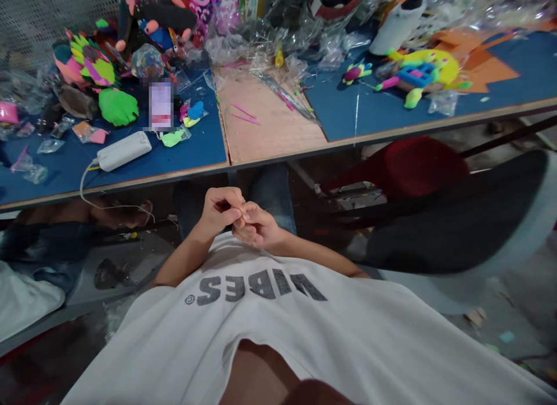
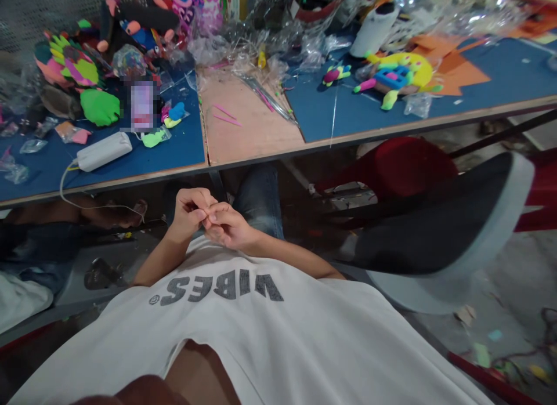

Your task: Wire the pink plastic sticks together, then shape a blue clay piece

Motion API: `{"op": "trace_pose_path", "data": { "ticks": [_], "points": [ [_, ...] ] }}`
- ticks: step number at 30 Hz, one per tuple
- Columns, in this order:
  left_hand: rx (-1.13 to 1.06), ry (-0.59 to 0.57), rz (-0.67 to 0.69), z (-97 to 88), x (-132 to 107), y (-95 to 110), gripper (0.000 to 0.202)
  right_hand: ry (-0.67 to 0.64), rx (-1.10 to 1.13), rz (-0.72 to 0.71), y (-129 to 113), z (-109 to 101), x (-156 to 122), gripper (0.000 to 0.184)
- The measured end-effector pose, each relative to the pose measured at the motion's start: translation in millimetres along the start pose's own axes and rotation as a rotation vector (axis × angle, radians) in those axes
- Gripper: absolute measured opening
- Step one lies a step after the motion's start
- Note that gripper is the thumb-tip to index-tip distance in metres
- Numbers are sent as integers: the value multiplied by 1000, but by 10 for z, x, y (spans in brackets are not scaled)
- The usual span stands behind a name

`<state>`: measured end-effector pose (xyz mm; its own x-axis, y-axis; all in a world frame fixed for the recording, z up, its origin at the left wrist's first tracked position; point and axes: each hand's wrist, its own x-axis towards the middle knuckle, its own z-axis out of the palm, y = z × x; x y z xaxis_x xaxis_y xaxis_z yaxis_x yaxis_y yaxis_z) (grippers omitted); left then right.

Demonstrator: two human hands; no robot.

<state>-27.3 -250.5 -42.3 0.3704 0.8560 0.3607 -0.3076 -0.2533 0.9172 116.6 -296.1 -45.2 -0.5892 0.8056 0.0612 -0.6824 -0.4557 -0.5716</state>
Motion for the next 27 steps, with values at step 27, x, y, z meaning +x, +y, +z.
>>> {"op": "trace_pose_path", "data": {
  "ticks": [27],
  "points": [
    [282,335,-9,210,-66,-6,32,325,-207,-238,53,-155,75,58]
  ]
}}
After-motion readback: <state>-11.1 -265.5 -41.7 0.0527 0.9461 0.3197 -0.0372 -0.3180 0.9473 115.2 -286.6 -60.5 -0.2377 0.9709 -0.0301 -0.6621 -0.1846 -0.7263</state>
